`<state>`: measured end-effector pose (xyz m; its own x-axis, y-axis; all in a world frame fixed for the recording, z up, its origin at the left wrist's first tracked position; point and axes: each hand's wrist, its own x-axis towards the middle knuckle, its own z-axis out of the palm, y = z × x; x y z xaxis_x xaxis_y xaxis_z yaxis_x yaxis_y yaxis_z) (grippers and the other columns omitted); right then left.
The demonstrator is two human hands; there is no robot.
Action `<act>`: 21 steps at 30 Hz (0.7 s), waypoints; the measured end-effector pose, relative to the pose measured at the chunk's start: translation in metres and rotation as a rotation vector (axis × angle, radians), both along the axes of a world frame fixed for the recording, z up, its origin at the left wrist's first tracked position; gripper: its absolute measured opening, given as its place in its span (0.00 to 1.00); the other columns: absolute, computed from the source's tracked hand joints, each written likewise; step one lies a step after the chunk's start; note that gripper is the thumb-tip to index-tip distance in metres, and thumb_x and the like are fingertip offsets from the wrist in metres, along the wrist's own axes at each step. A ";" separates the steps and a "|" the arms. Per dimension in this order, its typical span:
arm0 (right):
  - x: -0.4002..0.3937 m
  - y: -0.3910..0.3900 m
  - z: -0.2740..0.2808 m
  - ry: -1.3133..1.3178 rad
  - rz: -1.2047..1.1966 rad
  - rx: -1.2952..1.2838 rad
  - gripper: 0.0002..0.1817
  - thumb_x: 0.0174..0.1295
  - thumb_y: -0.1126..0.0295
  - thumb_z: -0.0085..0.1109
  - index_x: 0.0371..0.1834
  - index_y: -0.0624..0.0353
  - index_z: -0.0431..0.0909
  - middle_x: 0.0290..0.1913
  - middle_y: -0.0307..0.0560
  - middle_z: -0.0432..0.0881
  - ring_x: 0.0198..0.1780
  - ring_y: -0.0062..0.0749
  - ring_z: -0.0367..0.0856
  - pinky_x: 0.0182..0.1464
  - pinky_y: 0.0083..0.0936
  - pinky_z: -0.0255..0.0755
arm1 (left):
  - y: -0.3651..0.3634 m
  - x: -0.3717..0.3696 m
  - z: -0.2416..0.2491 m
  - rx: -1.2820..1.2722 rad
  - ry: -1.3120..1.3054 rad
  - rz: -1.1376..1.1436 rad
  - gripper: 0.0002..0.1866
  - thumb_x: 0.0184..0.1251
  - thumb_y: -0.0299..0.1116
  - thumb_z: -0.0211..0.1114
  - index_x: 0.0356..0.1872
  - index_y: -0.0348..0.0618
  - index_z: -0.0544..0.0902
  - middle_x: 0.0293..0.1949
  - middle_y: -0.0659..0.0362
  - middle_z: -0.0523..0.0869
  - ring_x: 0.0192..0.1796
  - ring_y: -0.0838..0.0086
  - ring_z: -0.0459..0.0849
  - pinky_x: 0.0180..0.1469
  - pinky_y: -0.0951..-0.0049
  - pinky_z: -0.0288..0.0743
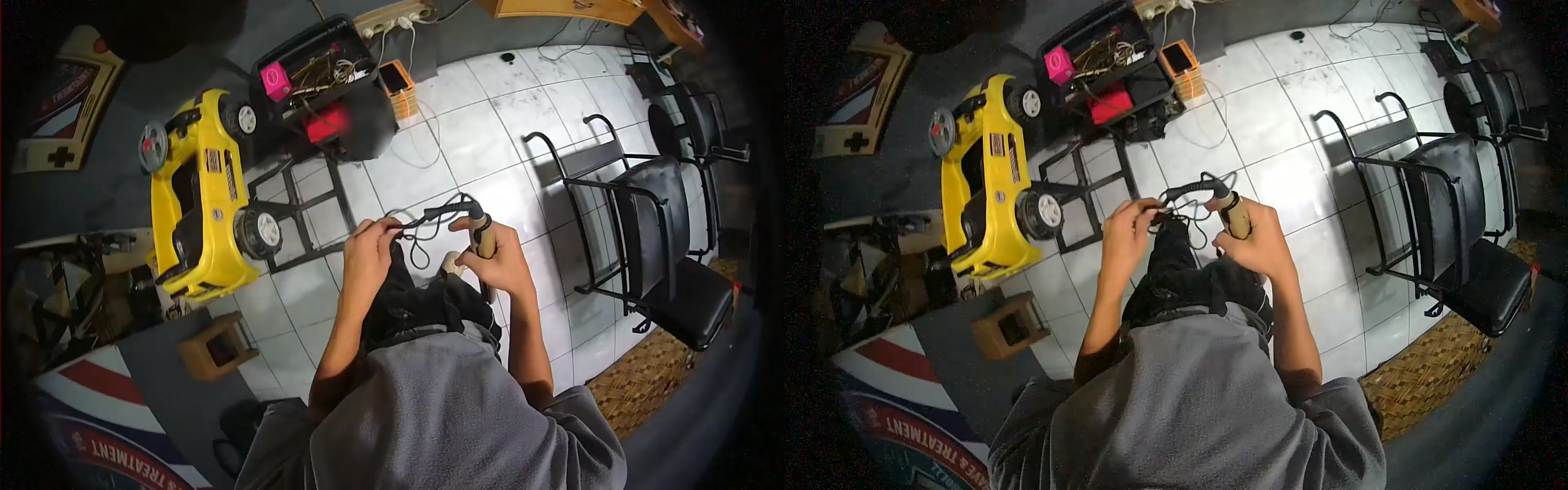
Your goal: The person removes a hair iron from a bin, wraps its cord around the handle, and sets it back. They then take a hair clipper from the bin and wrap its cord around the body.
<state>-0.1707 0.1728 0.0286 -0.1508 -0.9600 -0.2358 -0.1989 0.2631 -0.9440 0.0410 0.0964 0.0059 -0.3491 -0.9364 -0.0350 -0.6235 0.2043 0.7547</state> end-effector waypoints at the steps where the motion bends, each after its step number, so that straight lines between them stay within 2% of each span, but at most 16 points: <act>1: -0.003 0.005 -0.007 -0.054 -0.003 0.022 0.20 0.41 0.80 0.60 0.42 0.61 0.82 0.18 0.33 0.66 0.23 0.16 0.65 0.28 0.18 0.64 | 0.008 -0.001 0.006 -0.022 0.012 0.019 0.08 0.66 0.23 0.58 0.41 0.34 0.83 0.31 0.51 0.83 0.28 0.68 0.80 0.32 0.74 0.72; 2: -0.005 0.009 -0.004 -0.084 -0.001 0.032 0.20 0.41 0.80 0.60 0.42 0.61 0.82 0.17 0.32 0.66 0.23 0.16 0.64 0.27 0.18 0.63 | 0.019 -0.001 0.011 -0.012 -0.002 0.026 0.08 0.66 0.23 0.58 0.41 0.34 0.83 0.31 0.51 0.83 0.28 0.68 0.80 0.32 0.74 0.72; 4: -0.012 0.017 0.001 -0.106 0.040 0.030 0.19 0.41 0.81 0.59 0.41 0.63 0.82 0.23 0.37 0.75 0.24 0.16 0.68 0.28 0.18 0.68 | 0.032 -0.005 0.019 0.012 0.119 0.072 0.09 0.66 0.22 0.56 0.43 0.32 0.82 0.31 0.52 0.82 0.29 0.72 0.80 0.33 0.75 0.73; 5: -0.016 0.019 0.000 -0.106 0.047 0.025 0.19 0.41 0.81 0.59 0.41 0.63 0.82 0.23 0.37 0.75 0.24 0.16 0.68 0.28 0.18 0.68 | 0.040 -0.006 0.023 0.051 0.145 0.119 0.09 0.68 0.22 0.56 0.44 0.32 0.82 0.32 0.54 0.83 0.32 0.76 0.80 0.35 0.77 0.74; 7: -0.021 0.024 -0.001 -0.282 0.010 -0.080 0.19 0.42 0.83 0.57 0.42 0.67 0.79 0.36 0.45 0.82 0.25 0.19 0.75 0.29 0.20 0.74 | 0.049 -0.010 0.045 0.096 0.198 0.147 0.09 0.69 0.23 0.55 0.45 0.31 0.82 0.35 0.55 0.83 0.33 0.77 0.80 0.35 0.78 0.75; 8: -0.024 0.027 0.002 -0.281 0.009 -0.080 0.19 0.42 0.83 0.57 0.42 0.67 0.79 0.36 0.45 0.82 0.25 0.19 0.75 0.29 0.20 0.74 | 0.053 -0.012 0.055 0.147 0.252 0.170 0.09 0.70 0.23 0.55 0.45 0.31 0.82 0.37 0.56 0.83 0.33 0.78 0.80 0.36 0.79 0.75; 10: -0.031 0.030 0.010 -0.415 -0.043 -0.006 0.21 0.42 0.84 0.54 0.44 0.70 0.76 0.47 0.51 0.83 0.27 0.24 0.81 0.29 0.22 0.80 | 0.058 -0.016 0.064 0.143 0.353 0.163 0.09 0.72 0.22 0.54 0.45 0.31 0.81 0.38 0.58 0.81 0.34 0.80 0.79 0.38 0.80 0.77; 12: -0.031 0.034 0.018 -0.396 -0.068 -0.065 0.20 0.45 0.84 0.55 0.46 0.71 0.75 0.46 0.51 0.83 0.26 0.26 0.82 0.27 0.22 0.79 | 0.060 -0.018 0.074 0.115 0.381 0.066 0.09 0.72 0.22 0.54 0.44 0.30 0.81 0.36 0.59 0.79 0.34 0.81 0.78 0.42 0.78 0.80; 14: -0.031 0.039 0.029 -0.393 -0.128 -0.007 0.17 0.49 0.83 0.56 0.45 0.70 0.75 0.46 0.51 0.82 0.25 0.25 0.81 0.27 0.22 0.80 | 0.060 -0.023 0.082 0.085 0.347 -0.011 0.09 0.72 0.22 0.53 0.45 0.29 0.80 0.32 0.60 0.77 0.33 0.81 0.77 0.45 0.75 0.82; 16: -0.033 0.044 0.021 -0.371 -0.151 -0.041 0.15 0.52 0.82 0.58 0.45 0.69 0.76 0.44 0.50 0.83 0.25 0.23 0.81 0.25 0.22 0.79 | 0.059 -0.026 0.085 0.145 0.442 0.043 0.07 0.70 0.22 0.55 0.42 0.32 0.81 0.32 0.57 0.82 0.31 0.78 0.82 0.33 0.81 0.74; 18: -0.032 0.048 0.018 -0.348 -0.177 -0.057 0.17 0.51 0.82 0.60 0.46 0.68 0.75 0.41 0.49 0.84 0.24 0.23 0.80 0.23 0.21 0.76 | 0.057 -0.021 0.090 0.174 0.486 -0.002 0.07 0.70 0.22 0.56 0.43 0.30 0.80 0.32 0.56 0.82 0.31 0.79 0.82 0.32 0.80 0.74; 20: -0.027 0.052 0.020 -0.347 -0.162 -0.071 0.17 0.51 0.82 0.61 0.46 0.67 0.73 0.40 0.48 0.85 0.23 0.23 0.80 0.22 0.21 0.75 | 0.059 -0.016 0.107 0.244 0.697 -0.078 0.08 0.70 0.22 0.56 0.43 0.29 0.81 0.32 0.56 0.82 0.30 0.79 0.82 0.31 0.81 0.73; 21: -0.024 0.055 0.021 -0.353 -0.143 -0.072 0.17 0.51 0.82 0.63 0.46 0.66 0.72 0.40 0.47 0.85 0.23 0.23 0.80 0.21 0.21 0.74 | 0.059 -0.010 0.114 0.224 0.703 -0.120 0.08 0.69 0.21 0.57 0.44 0.30 0.81 0.32 0.57 0.82 0.31 0.79 0.81 0.33 0.82 0.73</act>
<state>-0.1945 0.2274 0.0499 -0.2055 -0.9513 -0.2296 0.1756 0.1950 -0.9650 0.0312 0.1557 0.1200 -0.4586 -0.8873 0.0492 0.0387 0.0354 0.9986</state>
